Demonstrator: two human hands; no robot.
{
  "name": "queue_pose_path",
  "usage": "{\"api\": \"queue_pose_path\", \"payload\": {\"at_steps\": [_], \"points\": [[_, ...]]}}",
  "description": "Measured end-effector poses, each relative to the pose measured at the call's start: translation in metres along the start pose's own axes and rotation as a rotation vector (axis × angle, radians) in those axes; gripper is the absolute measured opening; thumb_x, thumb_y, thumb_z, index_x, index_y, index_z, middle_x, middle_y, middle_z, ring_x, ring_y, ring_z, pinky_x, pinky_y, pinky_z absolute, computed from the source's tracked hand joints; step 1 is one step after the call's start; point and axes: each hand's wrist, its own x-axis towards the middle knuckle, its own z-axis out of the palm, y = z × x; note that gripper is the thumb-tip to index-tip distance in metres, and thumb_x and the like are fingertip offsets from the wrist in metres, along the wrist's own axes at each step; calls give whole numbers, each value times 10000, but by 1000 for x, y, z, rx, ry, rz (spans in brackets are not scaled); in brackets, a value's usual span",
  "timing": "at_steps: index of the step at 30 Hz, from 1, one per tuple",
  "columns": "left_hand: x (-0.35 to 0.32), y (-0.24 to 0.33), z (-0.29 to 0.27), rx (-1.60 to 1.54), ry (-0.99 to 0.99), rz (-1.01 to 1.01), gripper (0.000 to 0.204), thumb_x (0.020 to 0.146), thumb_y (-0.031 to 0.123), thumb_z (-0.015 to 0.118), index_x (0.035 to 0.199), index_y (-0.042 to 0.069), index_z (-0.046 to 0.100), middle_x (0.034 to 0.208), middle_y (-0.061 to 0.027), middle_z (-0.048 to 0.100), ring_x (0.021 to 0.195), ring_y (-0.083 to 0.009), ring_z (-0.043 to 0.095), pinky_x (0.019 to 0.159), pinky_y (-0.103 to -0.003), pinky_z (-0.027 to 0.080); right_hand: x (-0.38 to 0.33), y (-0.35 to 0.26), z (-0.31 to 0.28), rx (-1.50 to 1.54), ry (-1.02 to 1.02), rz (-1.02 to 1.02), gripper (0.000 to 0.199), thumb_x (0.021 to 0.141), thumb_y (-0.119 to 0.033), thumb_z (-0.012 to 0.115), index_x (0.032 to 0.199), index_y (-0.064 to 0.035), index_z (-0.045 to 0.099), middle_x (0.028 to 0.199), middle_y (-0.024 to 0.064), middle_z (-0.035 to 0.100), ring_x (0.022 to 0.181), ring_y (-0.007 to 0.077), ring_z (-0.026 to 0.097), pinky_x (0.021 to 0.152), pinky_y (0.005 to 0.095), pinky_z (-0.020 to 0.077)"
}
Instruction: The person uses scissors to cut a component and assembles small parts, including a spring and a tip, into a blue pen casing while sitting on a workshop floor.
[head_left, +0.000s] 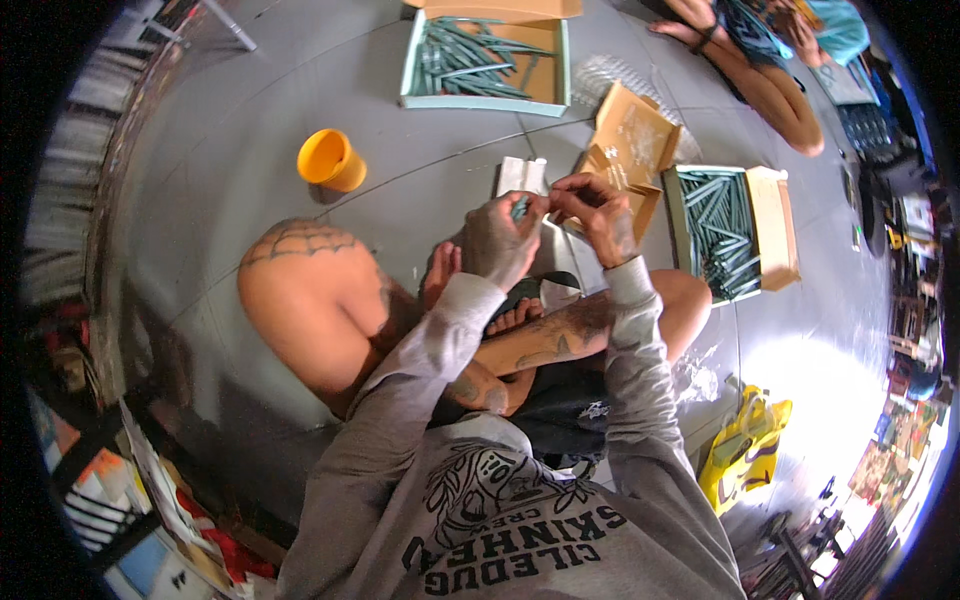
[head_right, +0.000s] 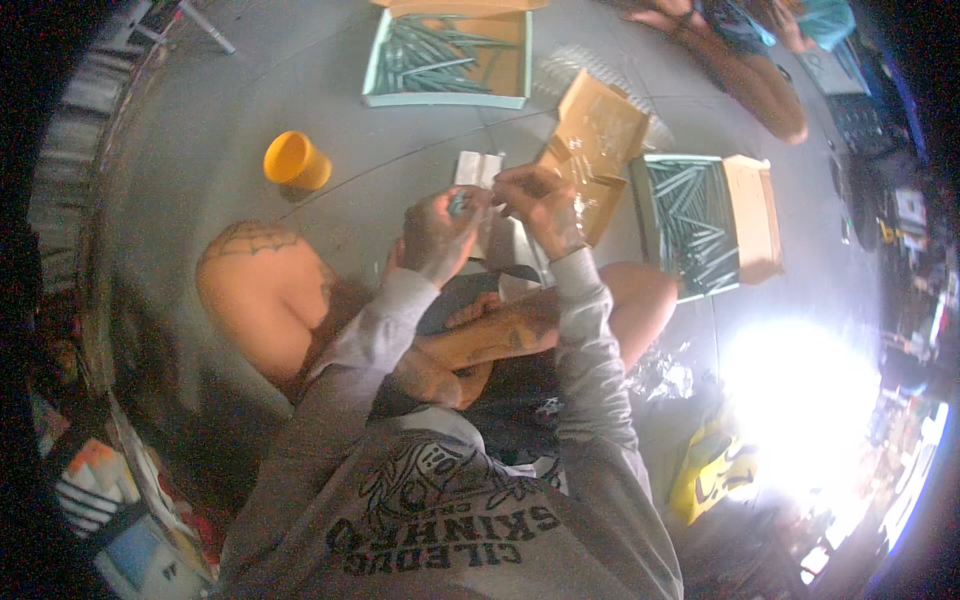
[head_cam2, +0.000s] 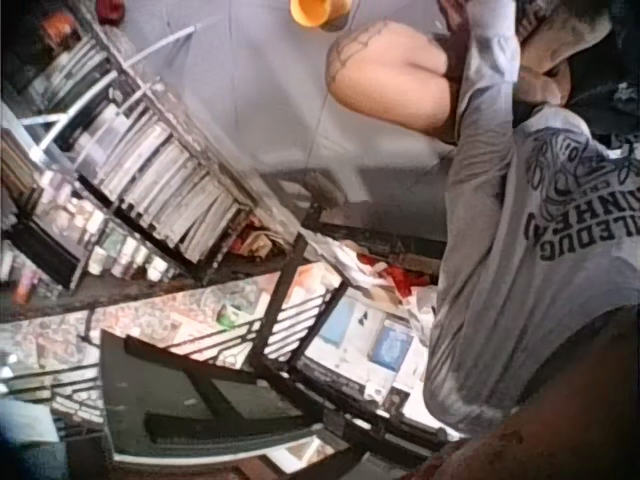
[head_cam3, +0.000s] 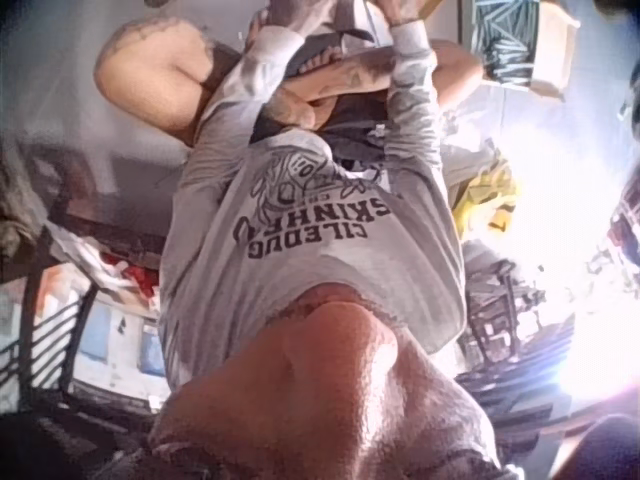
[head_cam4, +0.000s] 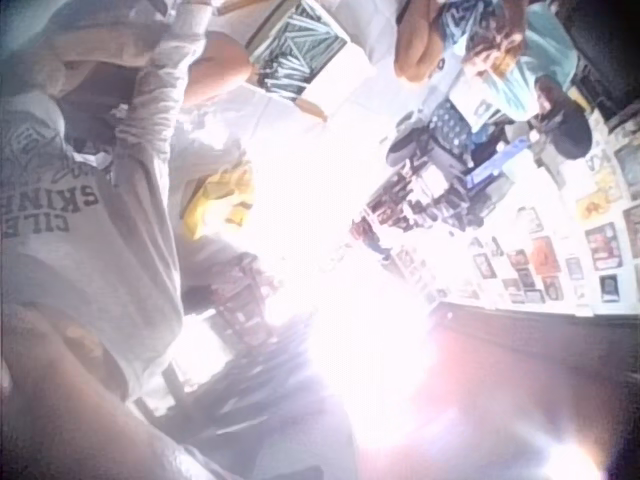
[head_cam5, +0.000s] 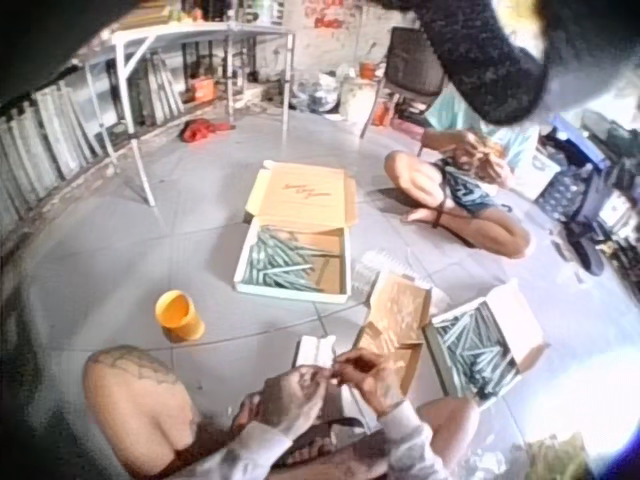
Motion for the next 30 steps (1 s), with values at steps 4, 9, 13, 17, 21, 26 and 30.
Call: {"api": "queue_pose_path", "payload": {"at_steps": [4,9,13,17,21,26,30], "points": [[-5,2,3,-68,-95,44,317,888,322,699,966,18,740,684,-112,697,666,-213,698,630,-344,532,-36,12,7,356,175,135,190,879,-126,714,1015,6,709,906,63,713,769,138,645,687,274,519],[-8,-3,13,188,-249,184,330,906,337,682,970,19,743,735,-151,714,657,-242,702,631,-358,531,-73,29,1,339,260,104,211,874,-91,739,1053,9,690,1003,77,709,878,153,663,721,293,543],[-8,-5,16,315,-278,319,326,898,335,686,962,21,743,715,-167,704,631,-293,696,616,-370,533,-87,34,-2,474,198,191,270,886,-56,727,1138,6,652,1016,96,711,882,163,680,743,289,561],[-10,-9,14,401,-240,367,338,843,350,732,928,23,747,696,-189,681,623,-300,692,599,-384,524,-90,36,0,542,164,236,221,897,-64,723,1096,12,666,982,102,714,849,157,685,753,295,570],[-8,-13,15,448,-300,218,337,837,346,719,914,19,745,660,-179,664,598,-292,683,570,-379,509,-88,38,2,502,199,288,183,886,-91,746,1020,22,690,891,104,725,749,164,697,680,292,598],[-7,-9,18,502,-247,312,320,846,333,725,848,13,714,571,-5,560,522,-75,516,486,-291,409,-89,41,7,538,189,246,145,894,-69,727,994,30,690,882,111,720,772,182,714,692,303,608],[-11,-8,14,592,-256,268,356,836,397,683,813,43,705,595,-106,599,534,-220,586,541,-366,443,-86,49,8,471,121,250,131,904,-47,700,996,44,683,881,124,718,791,197,719,712,310,611]]}}
